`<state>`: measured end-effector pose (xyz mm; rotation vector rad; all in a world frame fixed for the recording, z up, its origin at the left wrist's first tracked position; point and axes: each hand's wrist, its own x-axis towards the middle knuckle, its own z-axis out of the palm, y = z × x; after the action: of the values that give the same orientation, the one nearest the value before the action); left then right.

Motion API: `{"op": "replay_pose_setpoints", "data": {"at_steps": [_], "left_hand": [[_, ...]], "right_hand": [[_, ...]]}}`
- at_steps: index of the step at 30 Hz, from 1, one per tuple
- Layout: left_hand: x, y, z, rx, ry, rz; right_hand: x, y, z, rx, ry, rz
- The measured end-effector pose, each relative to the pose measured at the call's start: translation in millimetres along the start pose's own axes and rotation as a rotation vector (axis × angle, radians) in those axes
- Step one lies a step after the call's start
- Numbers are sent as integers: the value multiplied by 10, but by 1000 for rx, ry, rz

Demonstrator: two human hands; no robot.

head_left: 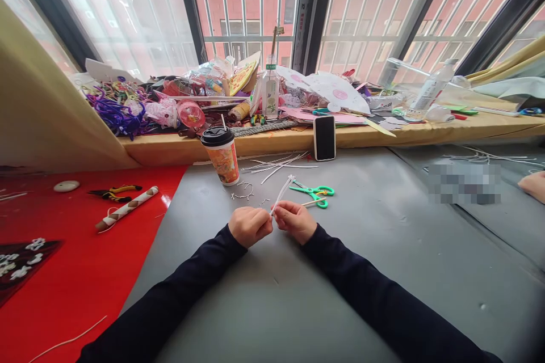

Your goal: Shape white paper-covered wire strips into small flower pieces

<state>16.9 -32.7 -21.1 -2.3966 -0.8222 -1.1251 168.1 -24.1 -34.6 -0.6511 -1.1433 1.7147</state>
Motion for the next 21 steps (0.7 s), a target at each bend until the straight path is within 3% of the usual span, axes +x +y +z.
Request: {"op": "replay_pose_setpoints", "data": {"at_steps": [3,6,11,14,17,21], "left_hand": [[-10,13,8,-111,-78,-114],[-16,28,22,-334,-217,-334],[32,27,87,-1120,-446,-832],[42,-27,121,-1416,-403,-985],[23,-97,130,-1443,-371,-1064],[4,-133,118,-1278,-335,-1080]], "right_hand": [[-22,-31,17,-68,55,-31],[-23,-55,18,-137,104,-61],[15,-102,-41,-255,181,-52],[23,-130,-57,-336,112,-65],[29,-127,-59,-416,79,-120],[45,-90,-83,-541,161,-127]]}}
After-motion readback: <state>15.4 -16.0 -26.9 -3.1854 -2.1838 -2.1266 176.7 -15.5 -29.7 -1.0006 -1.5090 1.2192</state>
